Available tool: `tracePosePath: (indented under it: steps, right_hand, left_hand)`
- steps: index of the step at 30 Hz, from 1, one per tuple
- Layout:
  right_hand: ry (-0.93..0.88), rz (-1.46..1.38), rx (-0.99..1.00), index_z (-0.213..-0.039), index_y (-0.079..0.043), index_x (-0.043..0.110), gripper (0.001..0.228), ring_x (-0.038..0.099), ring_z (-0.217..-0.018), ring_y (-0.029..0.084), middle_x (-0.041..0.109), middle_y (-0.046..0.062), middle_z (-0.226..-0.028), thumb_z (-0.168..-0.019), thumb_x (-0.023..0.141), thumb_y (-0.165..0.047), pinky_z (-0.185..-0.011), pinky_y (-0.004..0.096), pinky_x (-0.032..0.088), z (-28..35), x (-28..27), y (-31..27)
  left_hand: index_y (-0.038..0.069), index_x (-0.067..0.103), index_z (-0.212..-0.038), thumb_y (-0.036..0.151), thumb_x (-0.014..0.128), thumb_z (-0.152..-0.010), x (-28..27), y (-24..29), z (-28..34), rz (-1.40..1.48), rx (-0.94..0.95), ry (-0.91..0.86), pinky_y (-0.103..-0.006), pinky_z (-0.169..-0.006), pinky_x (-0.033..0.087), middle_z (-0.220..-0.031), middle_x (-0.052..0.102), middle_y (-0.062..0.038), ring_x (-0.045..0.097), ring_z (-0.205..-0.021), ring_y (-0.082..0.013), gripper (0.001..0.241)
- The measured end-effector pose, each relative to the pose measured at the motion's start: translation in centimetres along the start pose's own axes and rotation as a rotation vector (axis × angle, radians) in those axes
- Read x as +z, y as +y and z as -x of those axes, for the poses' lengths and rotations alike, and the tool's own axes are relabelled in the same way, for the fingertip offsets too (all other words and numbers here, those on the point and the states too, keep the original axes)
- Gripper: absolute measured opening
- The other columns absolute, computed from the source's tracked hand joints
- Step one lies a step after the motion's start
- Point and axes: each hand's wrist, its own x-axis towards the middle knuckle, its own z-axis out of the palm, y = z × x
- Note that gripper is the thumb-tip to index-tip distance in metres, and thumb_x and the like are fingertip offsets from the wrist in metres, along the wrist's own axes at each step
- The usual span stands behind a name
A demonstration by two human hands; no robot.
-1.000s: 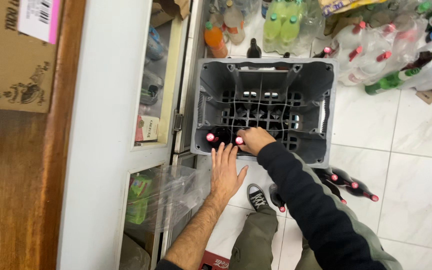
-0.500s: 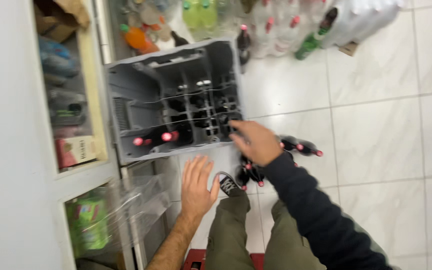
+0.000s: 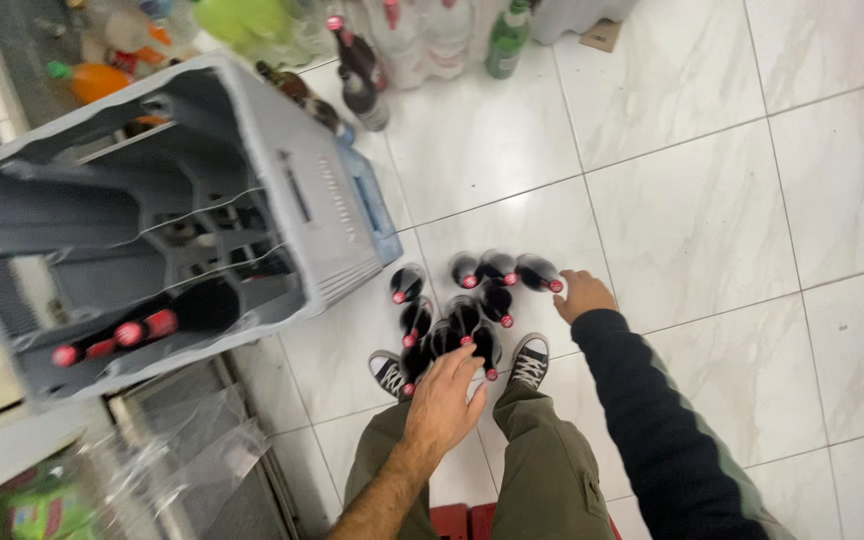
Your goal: The person picks up glass beer bottles from the floor by hand and places them into the slots of a plastic crate.
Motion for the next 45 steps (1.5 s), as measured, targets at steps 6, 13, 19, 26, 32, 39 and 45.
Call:
tracePosePath:
  steps: [6, 13, 19, 26, 32, 39, 45]
  right_hand:
    - [-0.125, -0.036, 0.053, -0.152, -0.016, 0.059, 0.057, 0.071, -0.114, 0.045, 0.062, 0.019, -0.145, -0.101, 0.069, -0.037, -0.092, 0.057, 0.062, -5.0, 8.4, 3.5]
    - [-0.002, 0.041, -0.032, -0.123, -0.01, 0.068, 0.022, 0.075, -0.089, 0.046, 0.075, 0.021, -0.11, -0.106, 0.057, -0.019, -0.078, 0.058, 0.059, -8.2, 12.6, 2.9]
    - [-0.093, 0.099, -0.021, -0.126, -0.014, 0.07, 0.027, 0.074, -0.092, 0.045, 0.076, 0.021, -0.105, -0.105, 0.057, -0.023, -0.081, 0.056, 0.061, -9.7, 6.8, 3.4]
    - [-0.145, 0.131, -0.102, -0.126, -0.02, 0.078, 0.033, 0.076, -0.092, 0.041, 0.078, 0.019, -0.104, -0.097, 0.068, -0.034, -0.079, 0.05, 0.063, -6.7, -4.7, 2.6]
    - [-0.129, 0.307, -0.339, -0.093, -0.015, 0.075, 0.025, 0.071, -0.076, 0.042, 0.071, 0.019, -0.086, -0.086, 0.069, -0.038, -0.065, 0.051, 0.055, -0.6, -17.3, -2.6]
    - [-0.13, 0.059, -0.494, -0.097, -0.015, 0.088, 0.026, 0.083, -0.079, 0.042, 0.082, 0.019, -0.079, -0.079, 0.075, -0.028, -0.073, 0.047, 0.069, 10.4, -36.5, -12.5]
    - [-0.002, -0.074, -0.636, -0.092, -0.012, 0.088, 0.03, 0.077, -0.06, 0.032, 0.081, 0.015, -0.07, -0.082, 0.082, -0.04, -0.061, 0.036, 0.064, 13.2, -42.0, -17.4]
  left_hand:
    - [0.007, 0.069, -0.14, 0.027, 0.07, -0.106, 7.2, -2.1, 0.0, -0.034, -0.129, -0.267, -0.0525, -0.114, 0.05, -0.155, 0.061, -0.012, 0.058, -0.141, -0.0342, 0.039]
    - [0.007, 0.068, -0.135, 0.025, 0.069, -0.102, 10.0, -3.6, -0.5, -0.005, -0.161, -0.301, -0.0527, -0.109, 0.05, -0.146, 0.062, -0.011, 0.061, -0.131, -0.035, 0.036]
    - [0.01, 0.071, -0.117, 0.027, 0.072, -0.102, 10.4, -1.9, -2.5, -0.004, -0.19, -0.293, -0.0525, -0.106, 0.049, -0.146, 0.064, -0.007, 0.06, -0.131, -0.0342, 0.023]
    - [0.007, 0.066, -0.14, 0.029, 0.071, -0.101, 8.6, 2.1, -5.9, 0.077, -0.156, -0.242, -0.0521, -0.106, 0.05, -0.148, 0.063, -0.008, 0.061, -0.131, -0.0323, 0.044]
    - [0.012, 0.043, -0.164, 0.034, 0.091, -0.081, 6.5, 4.3, -11.1, 0.272, -0.379, -0.169, -0.0456, -0.123, 0.04, -0.161, 0.052, -0.011, 0.049, -0.148, -0.0319, 0.098]
    - [0.011, 0.019, -0.178, 0.038, 0.099, -0.067, -2.7, 8.6, -14.5, 0.397, -0.278, -0.136, -0.0583, -0.14, 0.018, -0.18, 0.026, -0.022, 0.013, -0.168, -0.0505, 0.139]
    - [0.02, 0.046, -0.159, 0.053, 0.098, -0.061, -5.1, 7.4, -15.3, 0.381, -0.263, 0.165, -0.0496, -0.124, 0.049, -0.146, 0.062, -0.008, 0.06, -0.144, -0.0327, 0.115]
